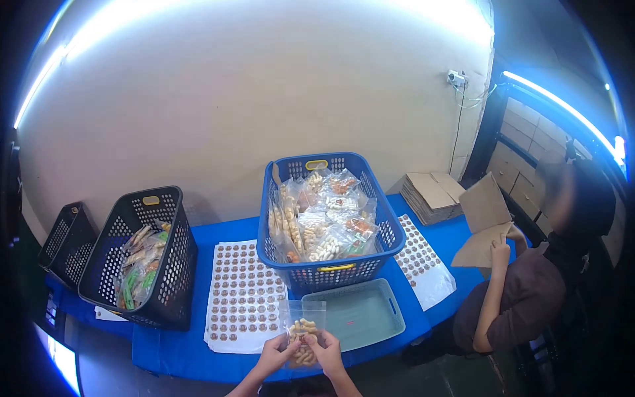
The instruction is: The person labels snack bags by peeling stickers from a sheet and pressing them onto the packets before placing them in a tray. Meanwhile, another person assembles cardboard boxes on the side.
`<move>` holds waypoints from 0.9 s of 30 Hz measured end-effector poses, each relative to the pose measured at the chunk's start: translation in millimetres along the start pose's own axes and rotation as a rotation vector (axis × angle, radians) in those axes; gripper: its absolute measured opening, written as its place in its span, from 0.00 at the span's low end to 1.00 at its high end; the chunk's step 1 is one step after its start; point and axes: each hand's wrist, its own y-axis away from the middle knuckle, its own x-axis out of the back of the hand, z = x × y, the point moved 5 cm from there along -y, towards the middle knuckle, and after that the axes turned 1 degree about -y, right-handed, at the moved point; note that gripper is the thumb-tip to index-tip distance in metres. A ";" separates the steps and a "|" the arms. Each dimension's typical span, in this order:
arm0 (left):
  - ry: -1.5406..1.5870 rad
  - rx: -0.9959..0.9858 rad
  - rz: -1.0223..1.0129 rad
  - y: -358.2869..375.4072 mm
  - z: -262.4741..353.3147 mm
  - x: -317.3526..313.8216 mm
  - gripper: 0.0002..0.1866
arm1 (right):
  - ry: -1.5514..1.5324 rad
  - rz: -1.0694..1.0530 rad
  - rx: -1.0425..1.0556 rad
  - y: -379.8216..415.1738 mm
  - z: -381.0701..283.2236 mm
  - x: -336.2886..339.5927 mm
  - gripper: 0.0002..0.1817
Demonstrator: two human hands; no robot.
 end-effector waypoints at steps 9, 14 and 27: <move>0.170 -0.028 0.019 -1.7 -5.2 -0.2 0.14 | -0.008 -0.055 -0.041 1.1 -1.6 -5.7 0.12; 0.242 -0.063 0.149 -9.6 -7.3 7.6 0.15 | 0.052 -0.171 0.028 7.5 -4.6 -24.4 0.18; 0.099 -0.147 0.018 -15.1 6.9 26.1 0.18 | -0.014 -0.117 -0.041 5.5 -4.4 -16.8 0.15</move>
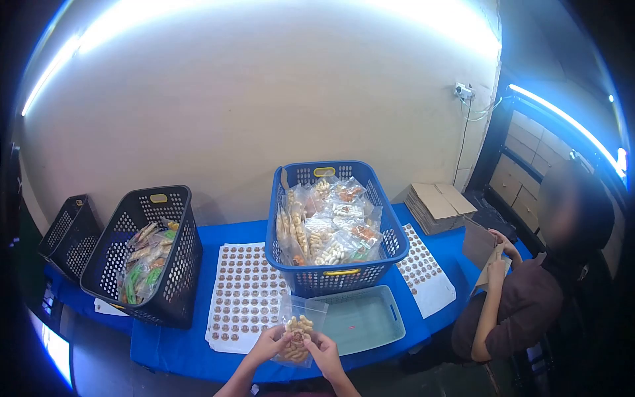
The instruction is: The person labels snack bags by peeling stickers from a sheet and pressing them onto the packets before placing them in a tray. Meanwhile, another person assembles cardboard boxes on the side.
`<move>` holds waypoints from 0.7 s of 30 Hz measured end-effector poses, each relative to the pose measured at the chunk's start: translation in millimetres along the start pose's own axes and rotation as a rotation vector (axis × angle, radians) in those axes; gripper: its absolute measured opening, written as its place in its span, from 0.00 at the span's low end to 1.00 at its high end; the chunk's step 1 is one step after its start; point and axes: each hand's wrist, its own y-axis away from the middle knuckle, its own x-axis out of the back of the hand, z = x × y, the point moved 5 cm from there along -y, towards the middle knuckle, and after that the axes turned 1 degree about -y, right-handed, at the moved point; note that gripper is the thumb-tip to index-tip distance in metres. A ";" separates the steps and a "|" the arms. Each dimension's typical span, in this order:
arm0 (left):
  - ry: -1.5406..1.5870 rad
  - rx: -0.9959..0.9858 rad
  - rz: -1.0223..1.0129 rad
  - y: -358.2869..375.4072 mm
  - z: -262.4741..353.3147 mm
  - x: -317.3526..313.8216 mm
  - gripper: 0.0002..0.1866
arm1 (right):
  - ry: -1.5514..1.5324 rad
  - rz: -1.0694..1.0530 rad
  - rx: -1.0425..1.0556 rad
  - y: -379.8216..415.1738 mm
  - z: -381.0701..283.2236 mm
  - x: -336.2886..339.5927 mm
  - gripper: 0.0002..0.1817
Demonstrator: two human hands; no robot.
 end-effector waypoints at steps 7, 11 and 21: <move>0.218 0.012 -0.080 16.4 18.9 -22.6 0.22 | 0.082 0.152 0.099 6.3 -4.3 7.7 0.08; 0.068 0.034 -0.186 12.3 10.8 -24.9 0.24 | 0.016 0.199 0.125 9.0 -9.0 12.9 0.06; 0.167 0.074 -0.003 11.6 7.6 -36.3 0.17 | 0.041 0.042 0.116 9.8 -18.4 12.6 0.17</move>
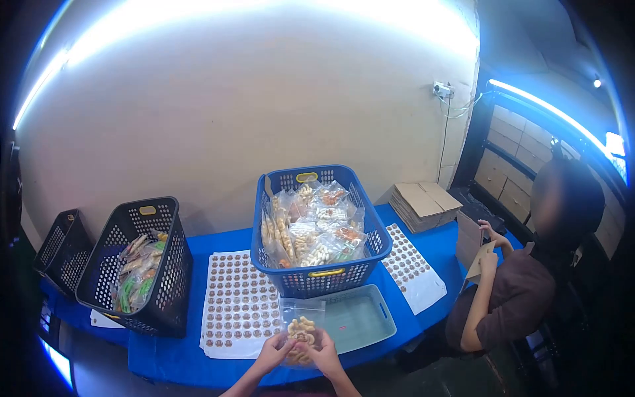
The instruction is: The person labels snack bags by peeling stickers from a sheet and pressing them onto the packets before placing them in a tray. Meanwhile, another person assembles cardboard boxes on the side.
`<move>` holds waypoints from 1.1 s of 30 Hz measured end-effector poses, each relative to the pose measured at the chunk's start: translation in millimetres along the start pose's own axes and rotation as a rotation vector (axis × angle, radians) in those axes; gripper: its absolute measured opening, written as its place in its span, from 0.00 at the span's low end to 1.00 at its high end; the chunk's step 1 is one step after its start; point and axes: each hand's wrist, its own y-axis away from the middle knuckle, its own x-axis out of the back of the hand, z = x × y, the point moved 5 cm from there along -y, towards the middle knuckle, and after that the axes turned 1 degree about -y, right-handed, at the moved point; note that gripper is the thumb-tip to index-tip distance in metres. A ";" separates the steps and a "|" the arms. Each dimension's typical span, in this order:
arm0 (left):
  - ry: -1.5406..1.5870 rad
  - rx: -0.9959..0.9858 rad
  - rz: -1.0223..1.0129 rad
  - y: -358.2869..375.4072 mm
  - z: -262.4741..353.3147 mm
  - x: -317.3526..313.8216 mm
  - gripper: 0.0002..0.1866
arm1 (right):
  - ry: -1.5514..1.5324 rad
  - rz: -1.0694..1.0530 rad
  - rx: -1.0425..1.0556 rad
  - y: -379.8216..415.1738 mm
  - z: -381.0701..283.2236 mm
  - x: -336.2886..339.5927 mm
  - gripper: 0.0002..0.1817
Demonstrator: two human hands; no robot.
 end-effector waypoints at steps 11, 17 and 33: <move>-0.100 -0.141 0.057 -0.9 16.3 10.5 0.15 | 0.067 -0.044 -0.056 2.2 16.8 1.6 0.18; 0.024 -0.050 -0.085 -8.3 -7.0 9.3 0.17 | -0.011 -0.024 -0.057 3.9 11.5 8.9 0.15; -0.097 -0.062 -0.209 -1.6 8.1 -18.0 0.19 | -0.068 0.266 0.040 3.6 15.6 27.7 0.08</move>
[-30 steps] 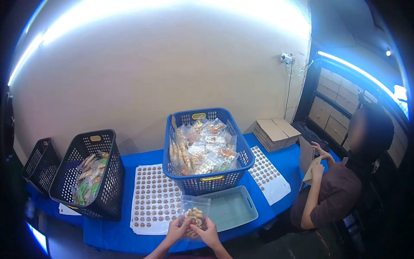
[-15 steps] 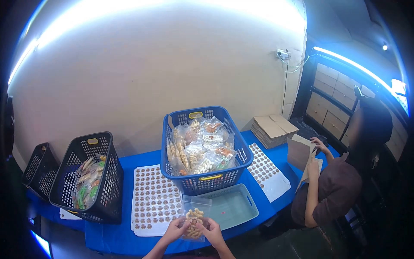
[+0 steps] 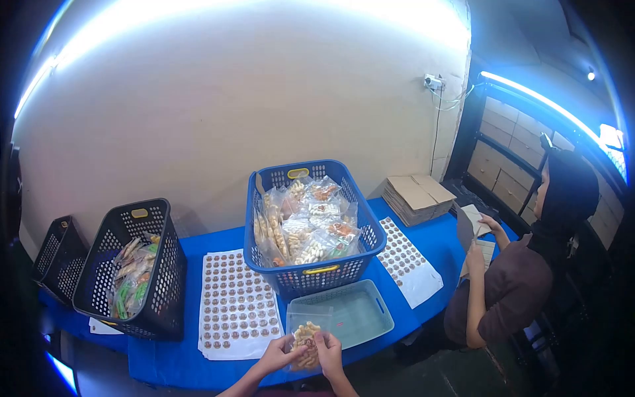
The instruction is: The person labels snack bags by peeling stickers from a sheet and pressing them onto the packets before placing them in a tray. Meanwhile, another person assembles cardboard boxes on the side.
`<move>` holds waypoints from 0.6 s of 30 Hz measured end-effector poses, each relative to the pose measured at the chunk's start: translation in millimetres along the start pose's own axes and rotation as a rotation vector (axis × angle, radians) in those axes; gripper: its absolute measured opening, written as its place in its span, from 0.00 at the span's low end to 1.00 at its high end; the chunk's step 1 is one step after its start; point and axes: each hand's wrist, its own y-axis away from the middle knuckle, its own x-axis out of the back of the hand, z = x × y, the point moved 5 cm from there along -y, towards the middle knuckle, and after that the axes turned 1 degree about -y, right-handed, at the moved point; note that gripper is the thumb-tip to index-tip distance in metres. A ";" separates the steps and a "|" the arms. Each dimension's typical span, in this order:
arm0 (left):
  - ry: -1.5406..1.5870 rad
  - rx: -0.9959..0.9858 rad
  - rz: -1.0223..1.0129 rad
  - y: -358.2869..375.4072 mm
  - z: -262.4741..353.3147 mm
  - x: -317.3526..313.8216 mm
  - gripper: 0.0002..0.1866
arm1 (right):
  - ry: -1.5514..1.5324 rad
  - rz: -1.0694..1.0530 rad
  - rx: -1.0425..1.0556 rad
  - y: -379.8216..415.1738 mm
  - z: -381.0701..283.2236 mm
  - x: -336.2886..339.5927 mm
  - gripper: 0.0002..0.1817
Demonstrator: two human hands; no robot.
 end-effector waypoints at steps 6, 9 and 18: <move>-0.018 0.040 0.094 -8.7 7.9 8.5 0.16 | 0.153 -0.175 -0.024 -3.4 -20.3 -17.9 0.08; -0.061 -0.065 0.100 -10.2 11.6 7.7 0.18 | 0.139 -0.164 -0.002 -2.5 -20.7 -15.9 0.08; -0.103 -0.012 0.062 -15.1 -0.9 -10.4 0.20 | 0.074 -0.080 -0.044 -0.6 -22.9 10.6 0.09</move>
